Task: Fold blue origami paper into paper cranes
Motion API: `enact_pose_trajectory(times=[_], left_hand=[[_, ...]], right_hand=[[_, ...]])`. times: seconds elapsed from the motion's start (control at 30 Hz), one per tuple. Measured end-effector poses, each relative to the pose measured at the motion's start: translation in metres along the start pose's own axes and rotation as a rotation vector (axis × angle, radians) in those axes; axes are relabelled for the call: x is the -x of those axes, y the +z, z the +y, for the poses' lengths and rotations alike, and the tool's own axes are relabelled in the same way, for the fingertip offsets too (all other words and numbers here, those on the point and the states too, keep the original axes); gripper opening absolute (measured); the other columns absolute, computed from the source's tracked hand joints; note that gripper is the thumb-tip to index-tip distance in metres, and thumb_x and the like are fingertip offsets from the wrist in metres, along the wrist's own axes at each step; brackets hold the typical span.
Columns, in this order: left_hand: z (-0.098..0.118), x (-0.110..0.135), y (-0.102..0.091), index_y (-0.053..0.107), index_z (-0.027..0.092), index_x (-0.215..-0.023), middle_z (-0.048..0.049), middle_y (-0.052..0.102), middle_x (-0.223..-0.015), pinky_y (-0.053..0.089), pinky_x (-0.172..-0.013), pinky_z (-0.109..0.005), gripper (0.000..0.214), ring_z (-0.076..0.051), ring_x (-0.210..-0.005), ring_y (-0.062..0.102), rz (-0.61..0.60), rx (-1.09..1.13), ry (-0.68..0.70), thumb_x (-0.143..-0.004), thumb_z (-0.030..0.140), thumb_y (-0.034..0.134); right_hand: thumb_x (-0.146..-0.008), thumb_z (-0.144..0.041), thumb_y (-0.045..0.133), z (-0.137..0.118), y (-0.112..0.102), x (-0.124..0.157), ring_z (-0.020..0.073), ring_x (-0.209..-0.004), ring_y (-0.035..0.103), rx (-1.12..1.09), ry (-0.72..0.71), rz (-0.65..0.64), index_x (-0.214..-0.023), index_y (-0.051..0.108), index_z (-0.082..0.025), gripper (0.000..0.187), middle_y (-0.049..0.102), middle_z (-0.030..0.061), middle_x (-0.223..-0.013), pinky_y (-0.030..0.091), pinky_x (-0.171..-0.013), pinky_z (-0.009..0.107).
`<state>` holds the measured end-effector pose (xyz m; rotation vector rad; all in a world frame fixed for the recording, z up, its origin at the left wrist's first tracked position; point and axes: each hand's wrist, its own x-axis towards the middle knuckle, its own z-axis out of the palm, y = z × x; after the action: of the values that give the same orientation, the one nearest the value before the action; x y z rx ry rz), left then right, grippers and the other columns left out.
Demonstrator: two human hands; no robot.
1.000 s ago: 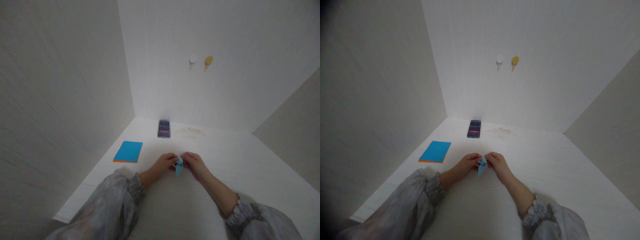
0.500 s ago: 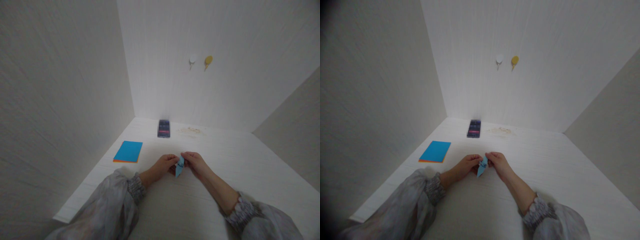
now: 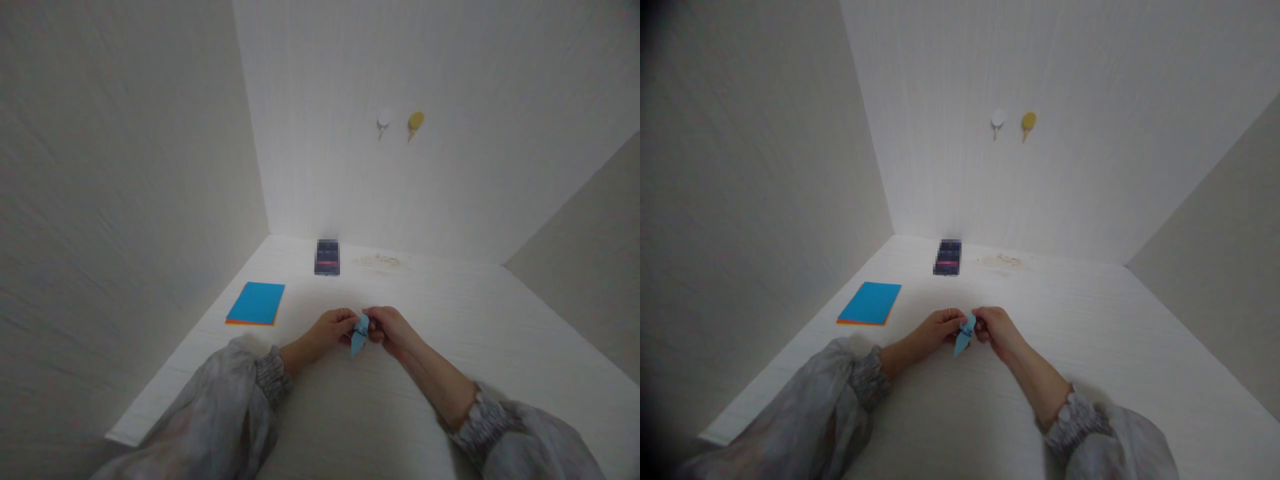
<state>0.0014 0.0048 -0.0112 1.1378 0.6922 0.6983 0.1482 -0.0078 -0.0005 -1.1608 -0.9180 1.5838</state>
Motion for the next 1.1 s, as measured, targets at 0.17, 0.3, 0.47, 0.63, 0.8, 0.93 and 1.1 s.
enact_pose_trajectory(times=[0.17,0.3,0.47,0.63,0.8,0.93,1.1], left_hand=[[0.002,0.001,0.001,0.052,0.013,-0.072,-0.0016,0.057,-0.068,0.043,-0.063,-0.029,0.032,-0.012,-0.060,0.055,-0.017,0.015,0.010,-0.064,0.042,0.061],[0.006,0.003,0.001,0.051,0.013,-0.069,-0.0002,0.056,-0.064,0.042,-0.061,-0.027,0.032,-0.011,-0.058,0.054,0.027,0.022,0.018,-0.064,0.042,0.061],[0.009,0.005,0.001,0.052,0.013,-0.072,-0.0001,0.058,-0.064,0.043,-0.063,-0.029,0.033,-0.013,-0.059,0.057,0.033,0.089,-0.006,-0.061,0.042,0.063],[0.009,0.004,0.001,0.052,0.013,-0.071,0.0005,0.058,-0.062,0.044,-0.062,-0.029,0.034,-0.013,-0.057,0.057,0.042,0.115,-0.005,-0.059,0.042,0.065],[0.009,0.004,0.001,0.053,0.013,-0.070,0.0003,0.057,-0.063,0.044,-0.062,-0.029,0.034,-0.013,-0.057,0.057,0.066,0.124,0.006,-0.059,0.042,0.066],[0.008,0.004,0.000,0.053,0.013,-0.071,0.0004,0.057,-0.061,0.043,-0.061,-0.028,0.034,-0.012,-0.057,0.056,0.036,0.116,0.000,-0.059,0.041,0.066],[0.007,0.003,0.000,0.053,0.012,-0.070,0.0003,0.057,-0.062,0.042,-0.062,-0.027,0.032,-0.011,-0.058,0.055,0.033,0.113,-0.002,-0.060,0.039,0.066]], right_hand=[[-0.063,-0.029,0.059,0.000,-0.003,-0.001,0.0040,-0.030,0.031,-0.015,0.010,-0.036,-0.042,0.044,-0.014,0.029,0.042,-0.0039,-0.038,0.015,-0.034,0.020],[-0.067,-0.036,0.057,0.001,-0.005,-0.002,0.0064,-0.034,0.038,-0.024,-0.026,-0.032,-0.053,0.052,-0.013,0.027,0.049,-0.0010,-0.046,0.021,-0.034,0.020],[-0.067,-0.031,0.059,0.007,-0.011,-0.004,0.0078,-0.044,0.044,0.236,-0.349,0.044,-0.089,0.060,-0.018,0.025,0.056,-0.0011,-0.065,0.033,-0.042,0.021],[-0.071,-0.026,0.056,0.009,-0.017,-0.006,0.0110,-0.056,0.049,0.464,-0.515,0.059,-0.096,0.061,-0.020,0.027,0.060,0.0037,-0.081,0.041,-0.052,0.024],[-0.074,-0.023,0.052,0.001,-0.016,0.002,0.0121,-0.062,0.051,0.704,-0.722,0.074,-0.102,0.059,-0.023,0.029,0.058,0.0060,-0.092,0.045,-0.057,0.026],[-0.077,-0.021,0.051,-0.003,-0.013,0.007,0.0163,-0.076,0.054,0.921,-0.829,0.028,-0.090,0.065,-0.024,0.020,0.057,0.0067,-0.090,0.046,-0.060,0.027],[-0.078,-0.022,0.049,-0.001,-0.012,0.007,0.0184,-0.076,0.056,1.035,-0.869,0.077,-0.081,0.068,-0.023,0.019,0.060,0.0064,-0.081,0.045,-0.064,0.030]])
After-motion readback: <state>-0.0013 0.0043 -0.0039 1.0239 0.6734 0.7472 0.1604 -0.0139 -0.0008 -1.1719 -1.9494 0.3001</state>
